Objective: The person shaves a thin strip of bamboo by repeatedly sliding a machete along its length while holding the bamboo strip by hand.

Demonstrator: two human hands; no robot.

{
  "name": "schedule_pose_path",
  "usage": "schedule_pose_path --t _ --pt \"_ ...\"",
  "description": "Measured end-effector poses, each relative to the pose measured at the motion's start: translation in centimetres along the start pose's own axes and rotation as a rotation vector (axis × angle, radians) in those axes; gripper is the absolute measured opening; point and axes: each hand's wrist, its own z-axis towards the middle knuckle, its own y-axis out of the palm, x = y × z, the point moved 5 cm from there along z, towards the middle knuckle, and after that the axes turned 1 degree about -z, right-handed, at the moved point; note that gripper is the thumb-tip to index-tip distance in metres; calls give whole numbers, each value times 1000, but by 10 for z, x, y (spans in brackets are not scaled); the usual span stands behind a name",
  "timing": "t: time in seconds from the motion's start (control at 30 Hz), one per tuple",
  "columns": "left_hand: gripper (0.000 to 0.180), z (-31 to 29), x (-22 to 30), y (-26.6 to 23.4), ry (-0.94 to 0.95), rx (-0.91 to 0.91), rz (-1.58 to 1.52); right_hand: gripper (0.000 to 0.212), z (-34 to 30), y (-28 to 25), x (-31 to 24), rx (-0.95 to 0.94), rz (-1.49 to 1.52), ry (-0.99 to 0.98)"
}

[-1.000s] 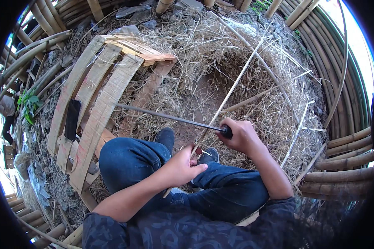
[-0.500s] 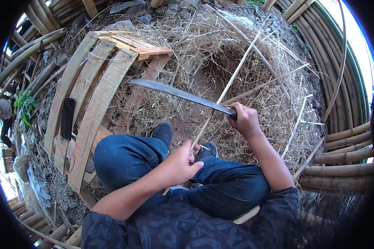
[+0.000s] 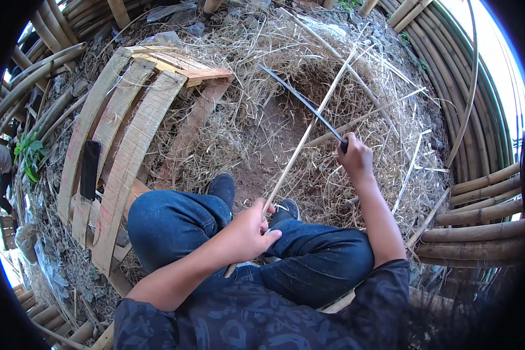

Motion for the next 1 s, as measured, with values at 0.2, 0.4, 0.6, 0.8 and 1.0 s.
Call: schedule_pose_path --t 0.2,0.4,0.6,0.8,1.0 --pt "44 -3 -1 -8 -22 6 -6 23 -4 -19 -37 24 145 -101" --pt "45 -4 -1 -2 -39 -10 71 28 -6 -18 -70 38 200 -411" --pt "46 -5 -3 4 31 24 209 18 6 9 -31 31 190 -250" --pt "50 -6 -6 13 53 1 301 24 -2 13 17 15 86 -4" --pt "50 -8 -4 15 73 -2 300 24 1 10 18 16 -11 -1"
